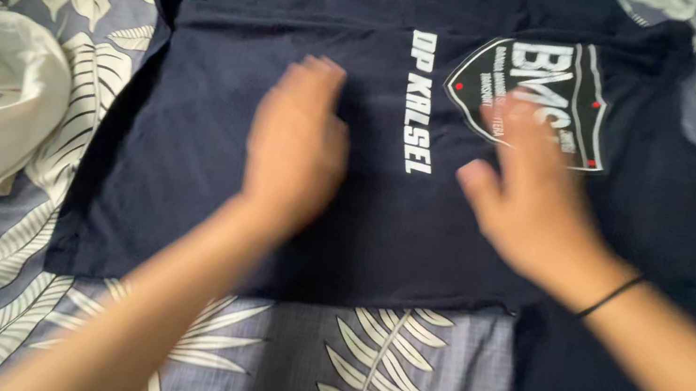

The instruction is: The person selects a dark blue t-shirt from a pile of clothes on a bed, lays it flat, and irons the front surface using a purple iron. The person smooths the fabric with one hand while moving the iron with the other, covering the sleeves and main body of the shirt.

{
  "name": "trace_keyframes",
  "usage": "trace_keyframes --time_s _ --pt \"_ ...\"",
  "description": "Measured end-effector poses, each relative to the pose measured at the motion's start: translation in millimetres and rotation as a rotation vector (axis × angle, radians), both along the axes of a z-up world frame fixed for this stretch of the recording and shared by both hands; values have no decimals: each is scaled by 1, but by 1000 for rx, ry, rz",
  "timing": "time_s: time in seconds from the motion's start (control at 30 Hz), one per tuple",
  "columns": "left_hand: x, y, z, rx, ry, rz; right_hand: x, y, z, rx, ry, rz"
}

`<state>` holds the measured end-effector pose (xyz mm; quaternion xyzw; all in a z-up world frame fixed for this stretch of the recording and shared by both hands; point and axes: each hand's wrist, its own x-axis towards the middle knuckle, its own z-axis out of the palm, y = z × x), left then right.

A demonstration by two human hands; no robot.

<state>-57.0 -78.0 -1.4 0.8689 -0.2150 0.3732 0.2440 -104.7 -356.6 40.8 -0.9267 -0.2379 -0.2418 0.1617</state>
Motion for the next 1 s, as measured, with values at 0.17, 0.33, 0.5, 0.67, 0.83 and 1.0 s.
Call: trace_keyframes --time_s 0.17,0.33,0.5,0.67,0.83,1.0 --pt "-72 -81 -7 51 189 -87 -47 24 -16 -31 192 -1" --pt "-94 -85 -11 101 306 -65 -74 -48 -29 -71 185 -184" --pt "-110 -79 -10 132 305 -51 -124 -121 -37 -93 146 -296" --pt "-129 -77 -13 140 295 -64 -161 -146 -37 -64 171 -327" --pt "-151 -83 -9 75 265 -159 -187 -155 -18 -96 167 -305" --pt "-173 -105 0 -33 386 -290 -213 -191 -1 -152 113 -415"
